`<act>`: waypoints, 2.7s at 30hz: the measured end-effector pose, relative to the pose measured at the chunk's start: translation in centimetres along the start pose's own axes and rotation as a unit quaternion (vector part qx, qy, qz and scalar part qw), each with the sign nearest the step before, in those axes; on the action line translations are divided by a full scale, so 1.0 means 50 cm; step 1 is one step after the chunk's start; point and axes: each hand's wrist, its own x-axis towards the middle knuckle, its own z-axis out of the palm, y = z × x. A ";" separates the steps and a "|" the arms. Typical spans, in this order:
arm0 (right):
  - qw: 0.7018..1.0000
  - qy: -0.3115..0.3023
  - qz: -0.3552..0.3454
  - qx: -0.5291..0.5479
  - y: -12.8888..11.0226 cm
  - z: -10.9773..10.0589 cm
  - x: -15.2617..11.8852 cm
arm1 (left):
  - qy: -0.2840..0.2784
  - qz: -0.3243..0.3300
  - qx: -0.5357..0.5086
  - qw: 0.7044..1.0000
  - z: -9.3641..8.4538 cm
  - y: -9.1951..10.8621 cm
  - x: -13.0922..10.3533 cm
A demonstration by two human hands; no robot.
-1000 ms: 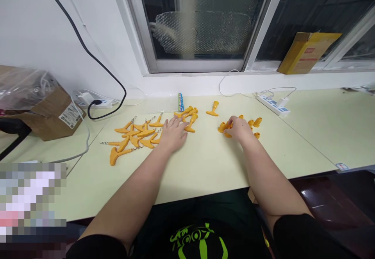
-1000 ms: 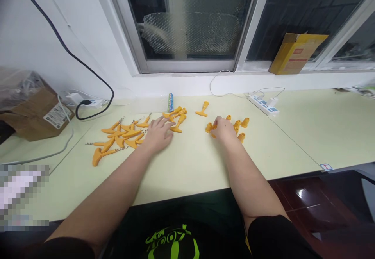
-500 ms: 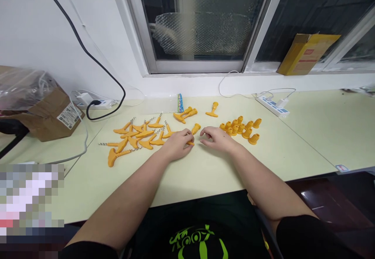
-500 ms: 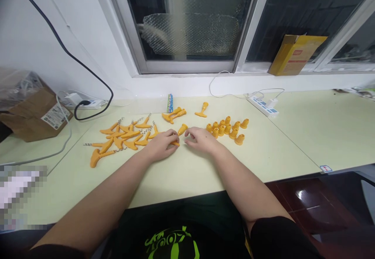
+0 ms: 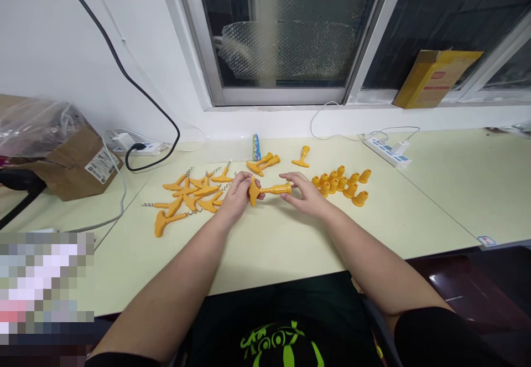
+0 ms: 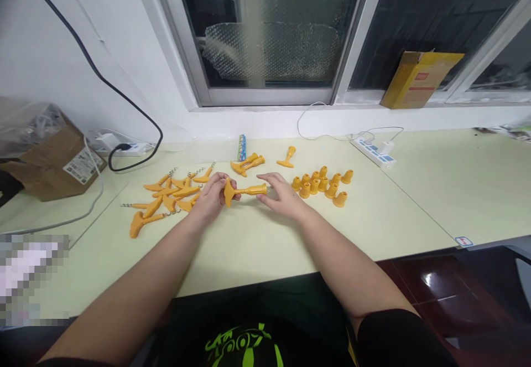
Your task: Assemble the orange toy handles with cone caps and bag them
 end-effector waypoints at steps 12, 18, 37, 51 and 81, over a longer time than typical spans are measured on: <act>0.914 0.001 0.221 0.340 -0.009 0.015 0.018 | -0.002 -0.004 0.022 1.000 -0.008 0.011 0.000; 0.846 0.016 0.340 0.411 -0.017 -0.006 0.023 | -0.071 0.129 0.216 0.965 -0.017 -0.001 -0.005; 0.998 0.025 0.041 0.046 -0.003 0.011 0.001 | 0.006 -0.044 0.086 0.995 -0.034 0.002 0.015; 0.998 0.045 -0.051 0.007 0.010 0.004 0.004 | -0.003 -0.091 0.088 0.992 -0.016 0.006 0.004; 0.956 -0.027 0.185 -0.227 0.003 -0.044 -0.001 | 0.314 -0.014 0.531 0.787 -0.199 0.064 0.042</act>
